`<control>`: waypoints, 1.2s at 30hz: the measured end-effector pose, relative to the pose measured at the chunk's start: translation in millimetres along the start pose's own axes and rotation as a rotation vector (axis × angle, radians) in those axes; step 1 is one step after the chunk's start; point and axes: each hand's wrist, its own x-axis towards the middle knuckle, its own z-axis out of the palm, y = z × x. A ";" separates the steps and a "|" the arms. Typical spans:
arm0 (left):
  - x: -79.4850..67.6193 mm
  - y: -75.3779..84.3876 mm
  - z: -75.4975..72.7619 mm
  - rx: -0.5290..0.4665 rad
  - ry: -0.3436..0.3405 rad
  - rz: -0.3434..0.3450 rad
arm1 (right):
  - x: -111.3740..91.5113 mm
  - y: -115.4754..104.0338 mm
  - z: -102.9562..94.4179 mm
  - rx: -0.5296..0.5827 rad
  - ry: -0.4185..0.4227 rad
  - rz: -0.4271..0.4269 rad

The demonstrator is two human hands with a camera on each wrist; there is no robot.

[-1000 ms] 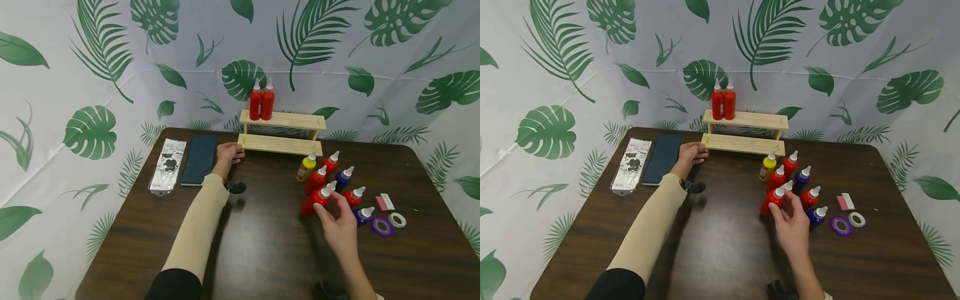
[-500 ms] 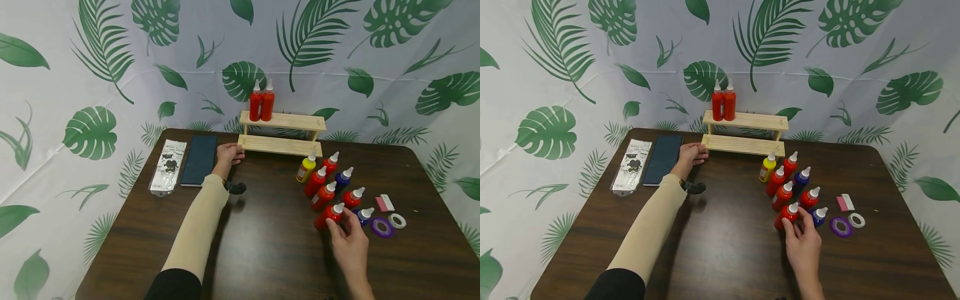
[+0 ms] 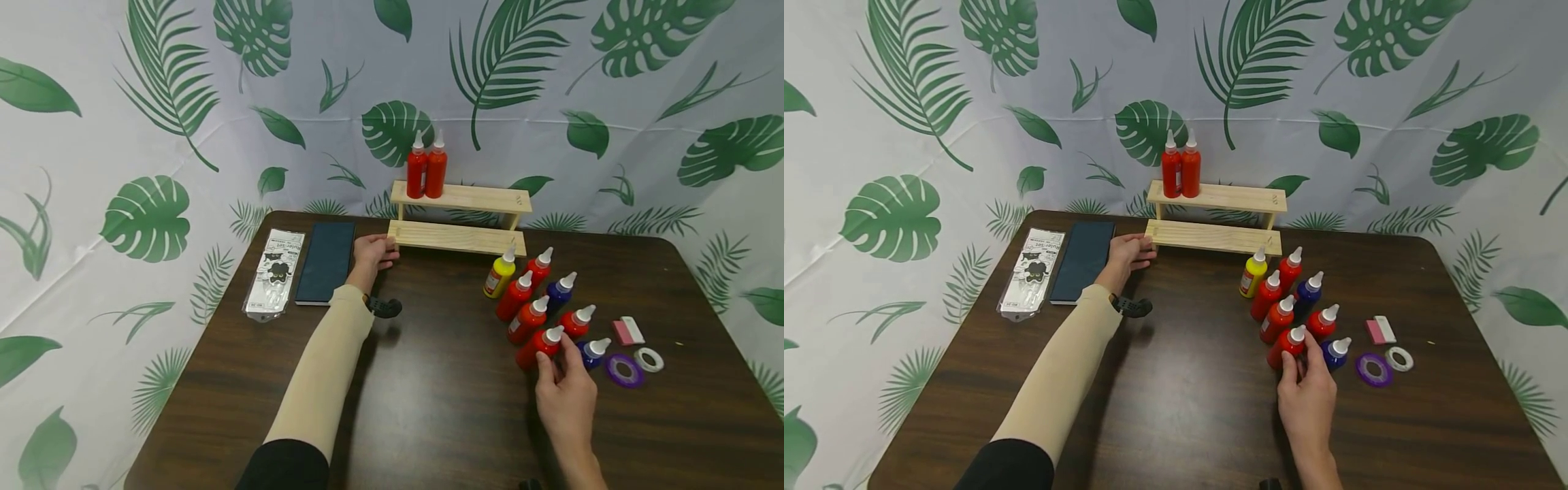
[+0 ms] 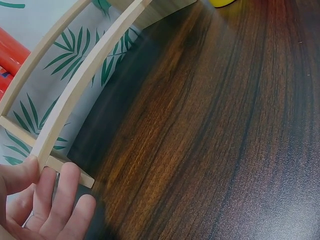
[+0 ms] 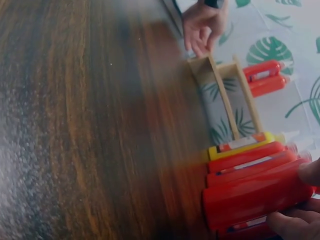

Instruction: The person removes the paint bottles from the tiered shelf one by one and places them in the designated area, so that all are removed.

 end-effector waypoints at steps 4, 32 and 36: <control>-1.4 0.3 -0.5 0.000 -0.003 0.005 | 0.5 -3.8 -2.5 -0.020 -0.031 0.028; -1.9 2.9 -1.0 -0.007 -0.011 0.012 | 19.9 -127.2 12.3 0.454 0.004 -0.430; -4.0 2.3 -0.7 0.002 -0.012 0.014 | 57.3 -129.0 52.3 0.519 -0.150 -0.318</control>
